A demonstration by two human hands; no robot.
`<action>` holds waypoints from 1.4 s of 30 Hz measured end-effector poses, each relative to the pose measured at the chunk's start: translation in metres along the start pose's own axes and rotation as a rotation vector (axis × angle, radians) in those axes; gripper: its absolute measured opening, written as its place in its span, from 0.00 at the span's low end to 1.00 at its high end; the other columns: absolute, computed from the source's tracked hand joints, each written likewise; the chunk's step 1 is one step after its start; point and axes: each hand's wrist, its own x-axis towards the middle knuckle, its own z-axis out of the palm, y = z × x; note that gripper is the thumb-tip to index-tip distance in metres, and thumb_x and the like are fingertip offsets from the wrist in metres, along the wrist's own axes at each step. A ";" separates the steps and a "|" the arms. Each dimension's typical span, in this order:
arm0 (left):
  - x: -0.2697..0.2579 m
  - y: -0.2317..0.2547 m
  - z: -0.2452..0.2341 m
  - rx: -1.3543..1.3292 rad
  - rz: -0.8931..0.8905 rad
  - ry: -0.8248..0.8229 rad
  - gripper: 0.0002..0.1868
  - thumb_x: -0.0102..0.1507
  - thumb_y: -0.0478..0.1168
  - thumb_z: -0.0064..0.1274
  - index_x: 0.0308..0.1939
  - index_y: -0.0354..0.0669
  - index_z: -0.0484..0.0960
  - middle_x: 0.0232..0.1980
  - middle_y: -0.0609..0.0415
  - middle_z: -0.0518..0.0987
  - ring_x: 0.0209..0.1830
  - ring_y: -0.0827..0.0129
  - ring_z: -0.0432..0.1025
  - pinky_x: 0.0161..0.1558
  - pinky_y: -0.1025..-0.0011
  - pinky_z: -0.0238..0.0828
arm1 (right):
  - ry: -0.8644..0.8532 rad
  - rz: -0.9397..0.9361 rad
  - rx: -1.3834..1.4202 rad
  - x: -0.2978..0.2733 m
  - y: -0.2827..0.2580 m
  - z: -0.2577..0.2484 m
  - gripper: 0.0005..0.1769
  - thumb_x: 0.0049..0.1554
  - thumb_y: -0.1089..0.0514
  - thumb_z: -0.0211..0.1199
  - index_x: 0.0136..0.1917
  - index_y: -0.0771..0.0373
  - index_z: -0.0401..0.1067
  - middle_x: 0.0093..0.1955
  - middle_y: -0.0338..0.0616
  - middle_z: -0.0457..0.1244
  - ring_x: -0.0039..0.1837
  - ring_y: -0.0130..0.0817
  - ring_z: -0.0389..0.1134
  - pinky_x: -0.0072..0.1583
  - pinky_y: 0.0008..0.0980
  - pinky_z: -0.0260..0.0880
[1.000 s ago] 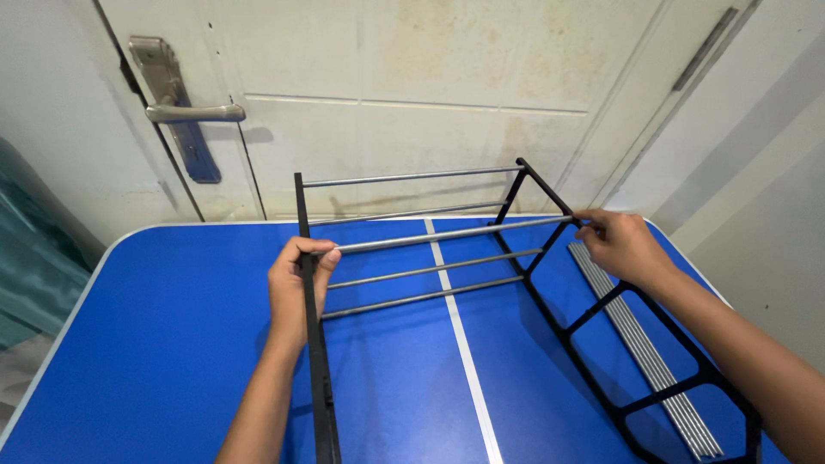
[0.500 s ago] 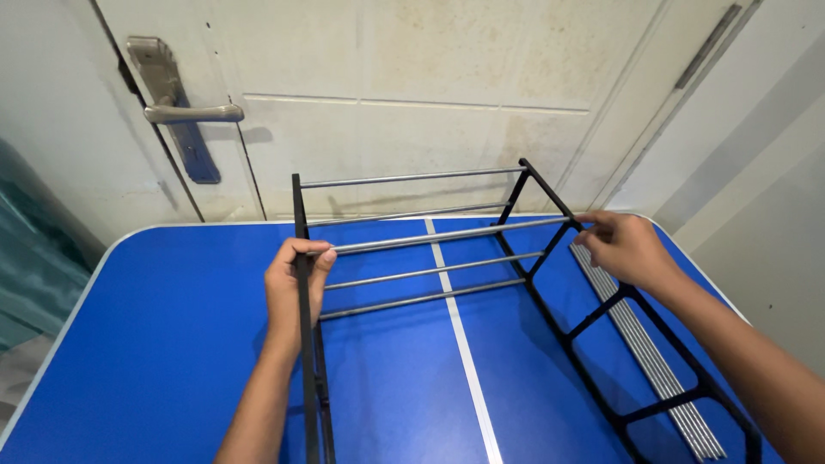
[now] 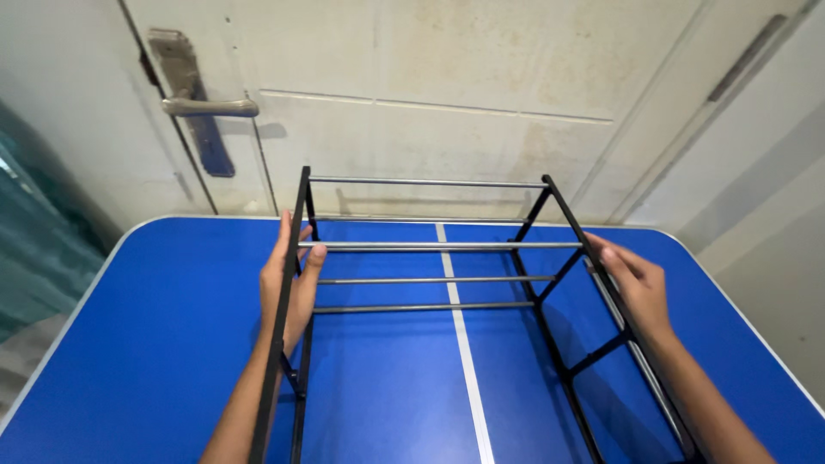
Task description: The person assembles a metal dish rack by inserting multiple horizontal rods into a black frame on a blue table. They repeatedly pick up rods and slide them into place, then adjust the rack's position and orientation on the table.
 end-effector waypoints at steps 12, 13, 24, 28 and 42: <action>0.008 0.006 -0.028 -0.069 -0.086 -0.276 0.41 0.58 0.29 0.48 0.77 0.36 0.58 0.79 0.44 0.62 0.78 0.65 0.55 0.72 0.70 0.51 | 0.133 -0.079 0.165 0.002 0.027 -0.009 0.24 0.74 0.56 0.51 0.54 0.84 0.73 0.56 0.62 0.69 0.61 0.44 0.72 0.69 0.40 0.69; 0.009 0.004 -0.033 -0.121 -0.123 -0.269 0.40 0.58 0.27 0.47 0.77 0.36 0.60 0.79 0.44 0.63 0.78 0.64 0.57 0.73 0.68 0.51 | 0.137 -0.057 0.227 0.008 0.027 -0.010 0.25 0.74 0.55 0.51 0.52 0.84 0.73 0.54 0.62 0.69 0.61 0.46 0.73 0.68 0.41 0.70; 0.068 -0.042 -0.019 -0.395 -0.407 -0.126 0.28 0.73 0.42 0.41 0.76 0.39 0.61 0.78 0.49 0.63 0.79 0.67 0.56 0.74 0.71 0.54 | -0.181 0.075 0.430 0.071 0.026 0.032 0.38 0.67 0.40 0.43 0.81 0.65 0.50 0.84 0.47 0.48 0.85 0.41 0.46 0.78 0.43 0.45; 0.082 -0.072 0.000 -0.467 -0.578 -0.150 0.32 0.76 0.50 0.39 0.81 0.37 0.65 0.72 0.27 0.49 0.58 0.55 0.45 0.58 0.64 0.47 | -0.211 0.125 0.493 0.071 0.029 0.043 0.39 0.66 0.38 0.42 0.81 0.62 0.51 0.84 0.42 0.49 0.86 0.36 0.45 0.79 0.43 0.42; 0.060 -0.121 0.009 -0.378 -0.605 -0.291 0.46 0.66 0.70 0.17 0.81 0.48 0.46 0.85 0.52 0.44 0.85 0.65 0.35 0.76 0.62 0.25 | -0.262 0.175 0.548 0.069 0.059 0.079 0.47 0.64 0.29 0.29 0.82 0.65 0.47 0.86 0.49 0.43 0.86 0.47 0.40 0.80 0.52 0.36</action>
